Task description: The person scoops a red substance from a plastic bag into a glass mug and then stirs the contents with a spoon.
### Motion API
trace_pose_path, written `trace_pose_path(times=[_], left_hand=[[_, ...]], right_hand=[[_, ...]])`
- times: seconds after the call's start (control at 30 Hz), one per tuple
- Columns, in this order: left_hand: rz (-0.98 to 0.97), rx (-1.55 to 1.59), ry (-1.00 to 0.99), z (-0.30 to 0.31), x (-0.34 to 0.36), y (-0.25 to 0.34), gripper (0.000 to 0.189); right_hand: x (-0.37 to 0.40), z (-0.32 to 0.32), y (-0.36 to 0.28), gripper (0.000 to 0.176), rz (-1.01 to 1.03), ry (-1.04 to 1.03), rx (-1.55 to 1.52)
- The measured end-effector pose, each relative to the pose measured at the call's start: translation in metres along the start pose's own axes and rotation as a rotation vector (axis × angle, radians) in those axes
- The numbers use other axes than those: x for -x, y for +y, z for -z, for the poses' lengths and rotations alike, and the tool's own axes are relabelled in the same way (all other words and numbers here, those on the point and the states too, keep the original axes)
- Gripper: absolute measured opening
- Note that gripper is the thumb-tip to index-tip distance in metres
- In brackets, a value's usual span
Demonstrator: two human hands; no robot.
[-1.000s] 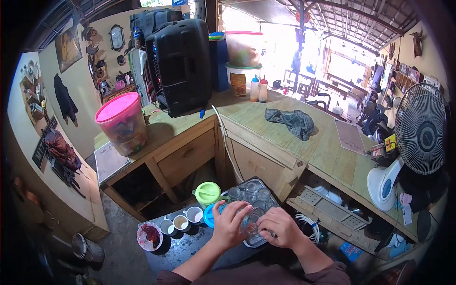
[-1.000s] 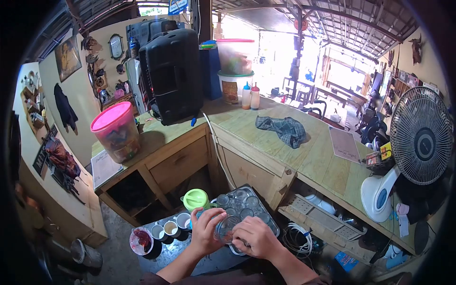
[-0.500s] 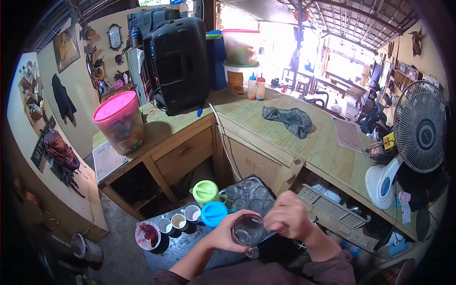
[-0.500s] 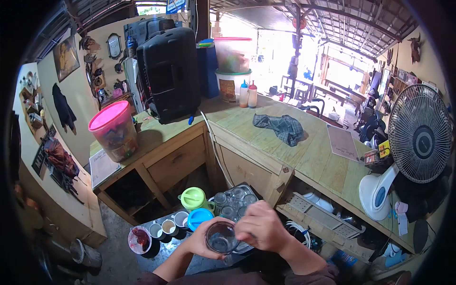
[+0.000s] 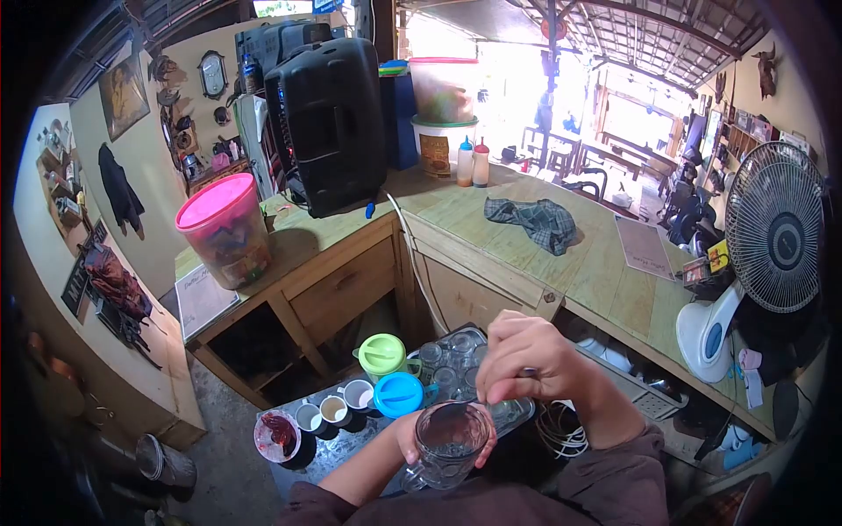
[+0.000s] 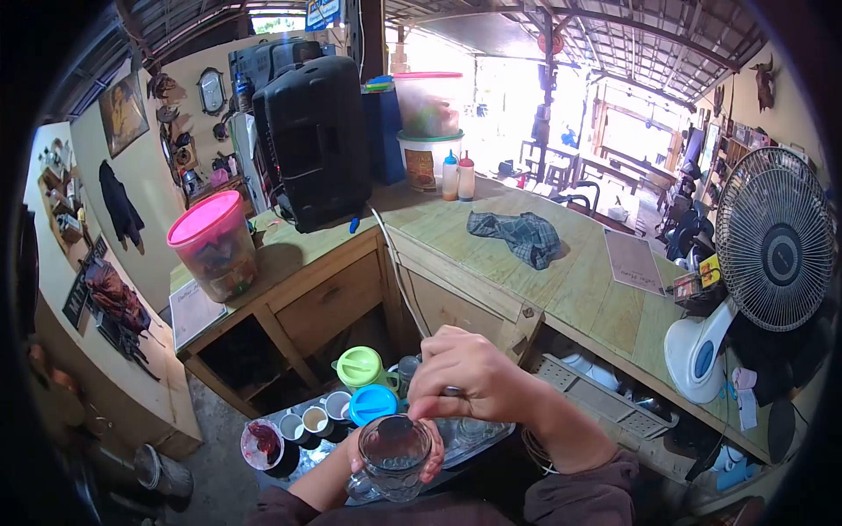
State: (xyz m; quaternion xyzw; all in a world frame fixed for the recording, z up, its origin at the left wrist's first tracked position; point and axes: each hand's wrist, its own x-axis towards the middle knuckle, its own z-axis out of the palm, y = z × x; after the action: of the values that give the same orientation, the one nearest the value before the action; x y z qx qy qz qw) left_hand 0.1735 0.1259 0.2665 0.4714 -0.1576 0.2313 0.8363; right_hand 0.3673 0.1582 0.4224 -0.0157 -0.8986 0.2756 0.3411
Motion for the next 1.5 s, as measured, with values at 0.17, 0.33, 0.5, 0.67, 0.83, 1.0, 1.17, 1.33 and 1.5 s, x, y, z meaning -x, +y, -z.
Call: trace_pose_path(times=[0.17,0.33,0.5,0.67,0.83,1.0,1.17,1.33,1.5], left_hand=[[-0.003,0.063,-0.068,0.005,0.000,-0.002,0.109],[0.046,-0.063,0.043,-0.011,-0.003,0.018,0.103],[-0.008,-0.364,0.180,-0.008,0.006,0.026,0.099],[0.061,-0.885,0.411,-0.039,0.000,0.060,0.093],[0.028,-1.275,0.497,-0.056,-0.010,0.070,0.083],[0.006,-1.403,0.555,-0.055,-0.010,0.059,0.083],[-0.063,-1.506,0.575,-0.050,-0.008,0.057,0.081],[-0.163,-1.810,0.572,-0.048,-0.006,0.059,0.079],[-0.280,-1.913,0.604,-0.048,-0.011,0.052,0.075]], right_hand=[[-0.005,-0.015,0.003,0.019,-0.054,-0.144,0.033],[-0.001,0.003,-0.010,0.019,0.010,0.022,0.087],[0.005,-0.015,-0.021,0.024,-0.037,-0.030,0.290],[0.016,-0.024,-0.025,0.032,-0.085,0.045,0.386],[0.031,-0.012,-0.049,0.035,-0.143,0.133,0.449],[0.034,-0.045,-0.027,0.018,-0.242,0.079,0.371],[0.049,-0.020,-0.062,0.013,-0.301,0.162,0.396],[0.050,-0.054,-0.043,0.010,-0.314,0.119,0.525],[0.049,-0.050,-0.059,0.018,-0.377,0.129,0.486]])
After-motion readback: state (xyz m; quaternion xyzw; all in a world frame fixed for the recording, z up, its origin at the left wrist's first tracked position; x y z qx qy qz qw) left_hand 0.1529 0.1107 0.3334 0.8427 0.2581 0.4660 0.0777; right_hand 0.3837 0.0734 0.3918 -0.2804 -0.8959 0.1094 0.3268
